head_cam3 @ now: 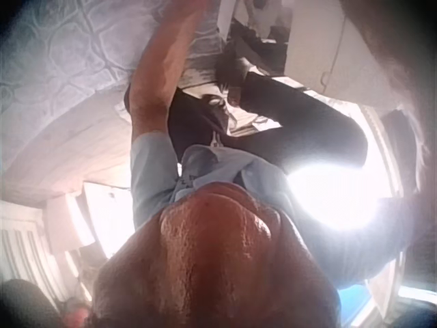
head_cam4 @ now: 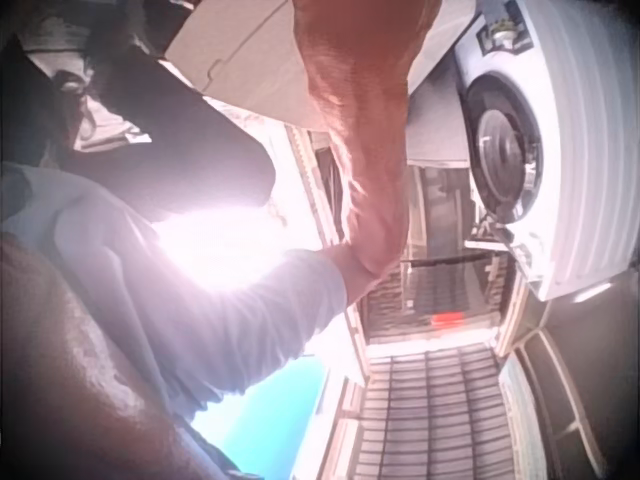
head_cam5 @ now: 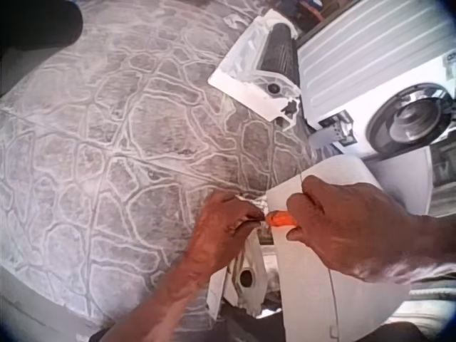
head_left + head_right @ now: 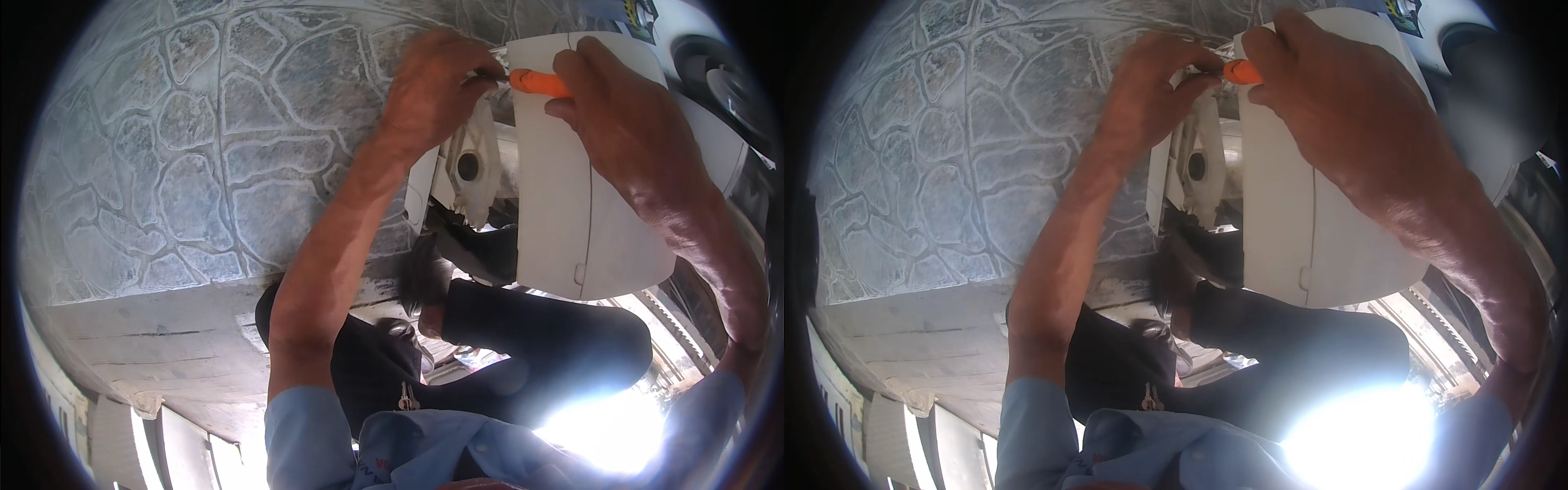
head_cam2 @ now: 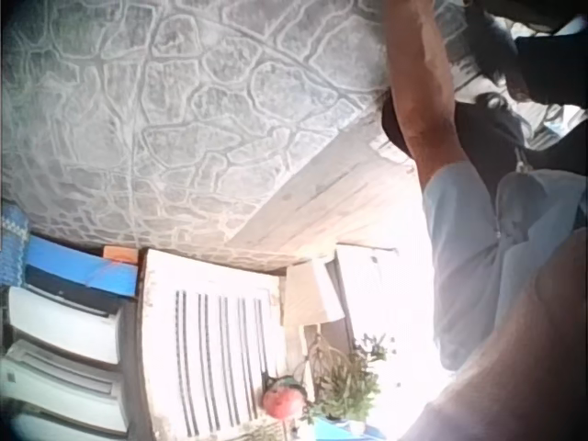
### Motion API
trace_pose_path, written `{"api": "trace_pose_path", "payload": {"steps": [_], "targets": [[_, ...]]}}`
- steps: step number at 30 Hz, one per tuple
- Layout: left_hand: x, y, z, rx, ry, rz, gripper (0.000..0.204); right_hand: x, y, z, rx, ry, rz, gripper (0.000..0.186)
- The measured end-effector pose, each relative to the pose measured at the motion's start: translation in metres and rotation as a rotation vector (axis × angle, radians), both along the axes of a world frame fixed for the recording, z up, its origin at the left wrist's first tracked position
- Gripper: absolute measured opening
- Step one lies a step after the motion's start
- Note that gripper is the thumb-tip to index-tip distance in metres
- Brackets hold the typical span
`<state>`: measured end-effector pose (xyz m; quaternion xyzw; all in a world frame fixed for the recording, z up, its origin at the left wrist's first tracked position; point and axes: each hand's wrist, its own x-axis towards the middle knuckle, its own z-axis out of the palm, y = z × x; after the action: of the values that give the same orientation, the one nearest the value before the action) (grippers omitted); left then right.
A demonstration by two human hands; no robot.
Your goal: The person disassembles a wall-mounted air conditioner unit using a screwdriver. They remove the front cover, filters, and internal components, then reassemble the unit.
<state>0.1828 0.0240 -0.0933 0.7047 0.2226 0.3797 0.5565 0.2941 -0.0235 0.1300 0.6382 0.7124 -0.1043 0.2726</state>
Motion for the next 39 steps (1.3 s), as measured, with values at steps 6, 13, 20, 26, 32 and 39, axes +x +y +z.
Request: {"api": "trace_pose_path", "payload": {"steps": [6,13,20,26,32,39], "targets": [[0.000,-0.003,-0.009,0.046,0.059,0.018,0.011,-0.009,0.002,0.002,0.058,0.089,0.007,0.025],[-0.008,-0.003,0.001,0.081,0.138,0.012,0.016,-0.028,0.038,0.017,-0.497,-0.262,-0.286,0.034],[-0.007,-0.001,-0.006,0.065,0.128,-0.044,0.017,-0.002,0.015,0.007,-0.009,-0.034,0.242,0.023],[-0.039,-0.013,0.006,-0.529,-0.019,-0.126,0.086,-0.012,0.020,-0.004,-0.027,-0.073,0.052,0.026],[-0.038,-0.060,0.018,-0.597,0.065,-0.199,0.134,-0.011,0.020,-0.001,0.039,0.063,0.251,0.031],[-0.040,-0.056,0.018,-0.698,0.128,-0.224,0.126,0.007,0.012,-0.007,-0.015,-0.044,0.145,0.028]]}}
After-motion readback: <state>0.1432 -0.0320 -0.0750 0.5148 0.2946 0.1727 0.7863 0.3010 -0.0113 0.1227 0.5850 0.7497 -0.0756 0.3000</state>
